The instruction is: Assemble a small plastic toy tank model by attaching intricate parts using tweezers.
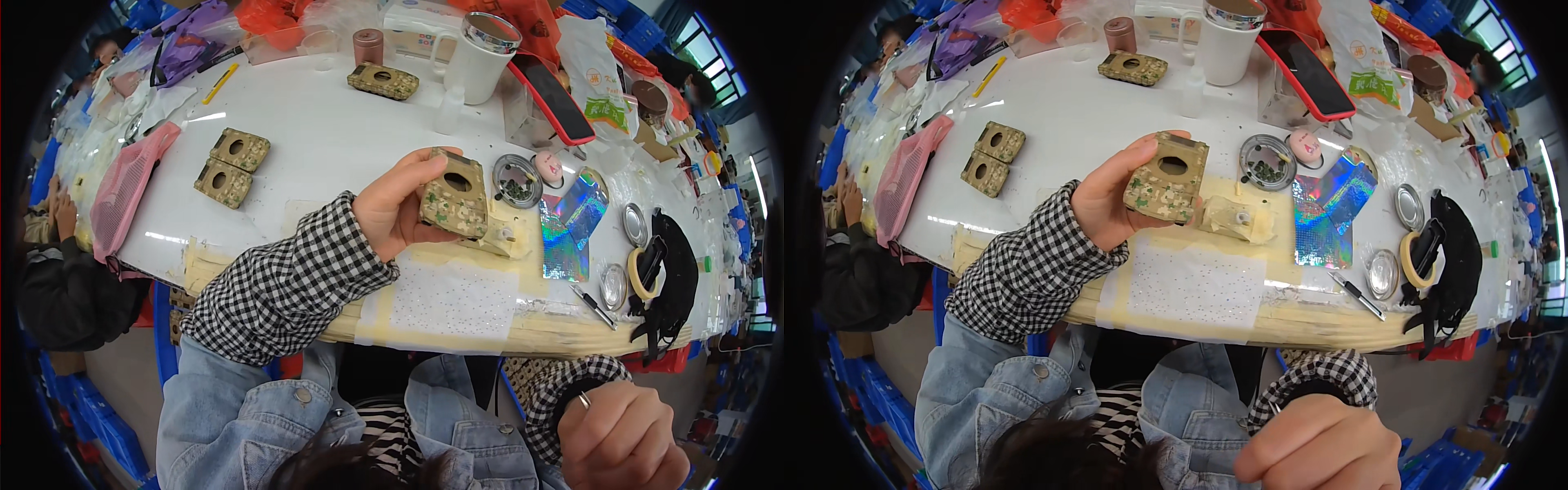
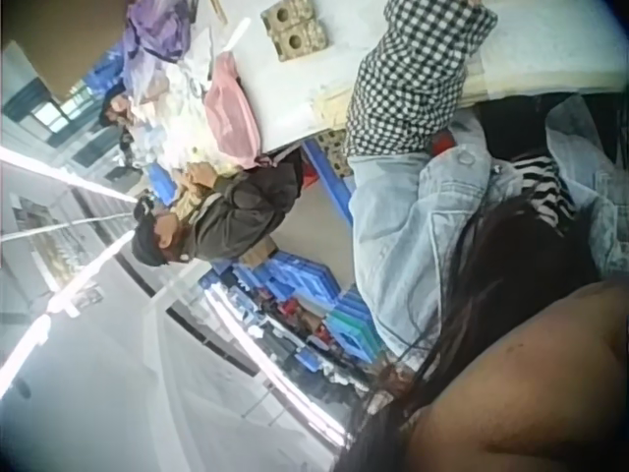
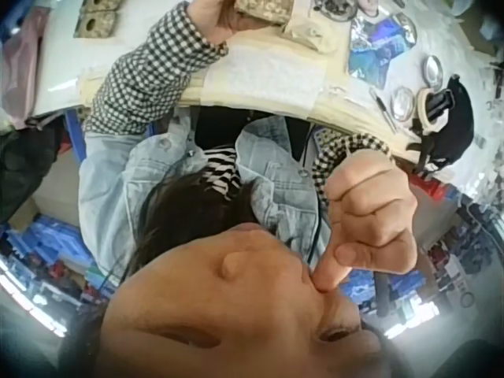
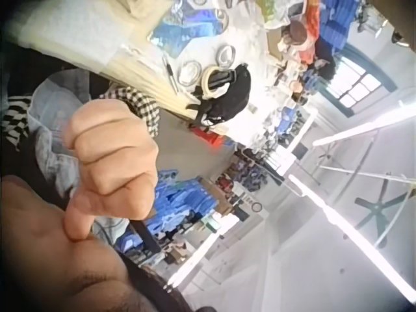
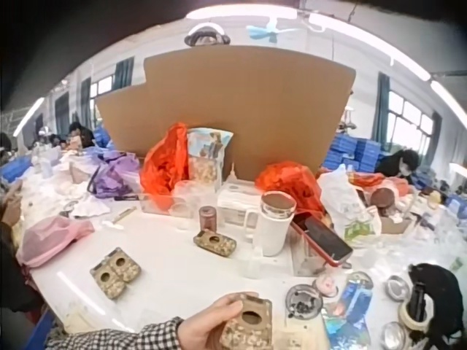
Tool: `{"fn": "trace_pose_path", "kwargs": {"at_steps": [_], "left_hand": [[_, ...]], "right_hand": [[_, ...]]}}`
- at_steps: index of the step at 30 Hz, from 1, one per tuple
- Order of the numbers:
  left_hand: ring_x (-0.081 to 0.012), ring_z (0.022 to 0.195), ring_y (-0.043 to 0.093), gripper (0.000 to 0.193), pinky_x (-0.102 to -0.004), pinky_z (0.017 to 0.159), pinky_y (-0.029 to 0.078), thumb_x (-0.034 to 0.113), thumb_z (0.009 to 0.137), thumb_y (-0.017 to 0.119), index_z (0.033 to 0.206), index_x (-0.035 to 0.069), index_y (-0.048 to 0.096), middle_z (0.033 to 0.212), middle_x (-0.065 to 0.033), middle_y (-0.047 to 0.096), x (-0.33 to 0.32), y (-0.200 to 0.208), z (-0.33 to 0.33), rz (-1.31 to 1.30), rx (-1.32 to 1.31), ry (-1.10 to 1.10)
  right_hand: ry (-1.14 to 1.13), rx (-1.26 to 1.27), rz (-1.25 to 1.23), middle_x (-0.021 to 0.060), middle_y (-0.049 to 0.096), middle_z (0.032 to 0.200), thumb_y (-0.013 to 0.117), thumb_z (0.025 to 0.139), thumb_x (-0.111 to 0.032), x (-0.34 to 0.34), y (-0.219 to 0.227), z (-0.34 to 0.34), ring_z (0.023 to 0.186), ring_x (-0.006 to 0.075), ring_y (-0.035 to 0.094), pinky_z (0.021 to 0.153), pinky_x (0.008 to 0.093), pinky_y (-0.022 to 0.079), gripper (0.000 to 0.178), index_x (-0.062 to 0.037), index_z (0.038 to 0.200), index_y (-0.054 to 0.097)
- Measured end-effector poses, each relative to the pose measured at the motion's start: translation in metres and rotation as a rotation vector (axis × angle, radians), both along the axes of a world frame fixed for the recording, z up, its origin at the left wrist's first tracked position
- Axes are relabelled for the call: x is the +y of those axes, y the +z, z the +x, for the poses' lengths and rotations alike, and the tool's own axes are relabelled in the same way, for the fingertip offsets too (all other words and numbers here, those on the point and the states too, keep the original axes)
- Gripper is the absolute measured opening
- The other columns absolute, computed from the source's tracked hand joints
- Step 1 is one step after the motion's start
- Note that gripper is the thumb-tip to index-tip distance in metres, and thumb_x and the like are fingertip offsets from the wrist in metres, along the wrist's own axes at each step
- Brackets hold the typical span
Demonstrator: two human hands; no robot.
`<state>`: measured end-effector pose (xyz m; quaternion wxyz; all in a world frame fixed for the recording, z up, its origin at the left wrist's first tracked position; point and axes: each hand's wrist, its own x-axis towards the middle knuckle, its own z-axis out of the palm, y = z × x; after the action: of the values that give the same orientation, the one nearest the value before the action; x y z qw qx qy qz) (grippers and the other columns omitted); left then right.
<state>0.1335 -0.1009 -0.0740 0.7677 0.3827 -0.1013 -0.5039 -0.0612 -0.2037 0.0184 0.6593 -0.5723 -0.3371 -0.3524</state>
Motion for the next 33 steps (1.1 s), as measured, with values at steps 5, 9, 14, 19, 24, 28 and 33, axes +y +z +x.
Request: {"fn": "trace_pose_path", "kwargs": {"at_steps": [5, 9, 14, 19, 24, 28, 33], "left_hand": [[-0.0287, 0.105, 0.059, 0.045, -0.0391, 0.087, 0.052, 0.031, 0.093, 0.043, 0.131, 0.008, 0.036, 0.118, -0.0111, 0.053, 0.003, -0.002, 0.002, -0.005, -0.018, -0.015], [-0.0284, 0.106, 0.058, 0.045, -0.0395, 0.088, 0.052, 0.031, 0.093, 0.043, 0.131, 0.008, 0.035, 0.120, -0.0114, 0.052, 0.002, -0.001, 0.002, -0.027, -0.020, -0.038], [-0.0262, 0.109, 0.056, 0.046, -0.0387, 0.090, 0.051, 0.030, 0.094, 0.043, 0.132, 0.008, 0.033, 0.121, -0.0110, 0.050, 0.004, 0.001, 0.002, -0.021, -0.028, -0.040], [-0.0248, 0.110, 0.055, 0.048, -0.0383, 0.091, 0.050, 0.032, 0.093, 0.044, 0.133, 0.008, 0.031, 0.122, -0.0102, 0.049, 0.002, -0.001, 0.003, -0.020, -0.039, -0.053], [-0.0239, 0.110, 0.055, 0.047, -0.0384, 0.091, 0.050, 0.031, 0.094, 0.043, 0.133, 0.008, 0.031, 0.122, -0.0098, 0.049, 0.001, -0.001, 0.003, -0.019, -0.037, -0.054], [-0.0235, 0.110, 0.055, 0.047, -0.0387, 0.091, 0.050, 0.029, 0.094, 0.041, 0.134, 0.008, 0.029, 0.122, -0.0102, 0.049, 0.007, -0.001, 0.003, 0.013, -0.059, -0.004], [-0.0206, 0.107, 0.056, 0.058, -0.0375, 0.089, 0.051, 0.028, 0.091, 0.052, 0.137, 0.011, 0.021, 0.122, -0.0097, 0.048, -0.003, -0.007, 0.005, -0.060, -0.117, 0.009]], "right_hand": [[-0.016, -0.076, -0.008, -0.0017, 0.038, 0.052, 0.076, 0.075, -0.020, 0.000, -0.002, 0.006, 0.036, 0.0071, 0.028, 0.036, 0.0211, 0.031, 0.030, -0.0078, 0.076, 0.048], [-0.076, 0.050, -0.040, -0.0016, 0.038, 0.052, 0.076, 0.075, -0.023, 0.001, 0.004, 0.005, 0.035, 0.0073, 0.027, 0.037, 0.0212, 0.032, 0.032, -0.0079, 0.076, 0.047], [-0.060, 0.008, -0.046, -0.0020, 0.037, 0.051, 0.076, 0.075, -0.023, 0.000, 0.006, 0.002, 0.036, 0.0075, 0.028, 0.037, 0.0213, 0.034, 0.033, -0.0084, 0.075, 0.047], [-0.034, -0.089, -0.051, -0.0022, 0.037, 0.050, 0.075, 0.075, -0.019, -0.002, 0.007, 0.001, 0.036, 0.0068, 0.028, 0.035, 0.0208, 0.033, 0.031, -0.0079, 0.072, 0.046], [-0.020, -0.084, -0.077, -0.0017, 0.038, 0.052, 0.075, 0.075, -0.021, -0.011, 0.007, 0.002, 0.036, 0.0071, 0.027, 0.036, 0.0212, 0.032, 0.032, -0.0079, 0.074, 0.046], [-0.085, 0.037, -0.095, -0.0013, 0.039, 0.053, 0.076, 0.075, -0.023, -0.009, 0.008, 0.004, 0.037, 0.0073, 0.027, 0.039, 0.0217, 0.035, 0.032, -0.0086, 0.076, 0.047], [-0.093, 0.020, -0.103, -0.0032, 0.038, 0.051, 0.076, 0.074, -0.020, -0.009, 0.023, -0.010, 0.036, 0.0070, 0.028, 0.037, 0.0209, 0.032, 0.031, -0.0084, 0.074, 0.047]]}}
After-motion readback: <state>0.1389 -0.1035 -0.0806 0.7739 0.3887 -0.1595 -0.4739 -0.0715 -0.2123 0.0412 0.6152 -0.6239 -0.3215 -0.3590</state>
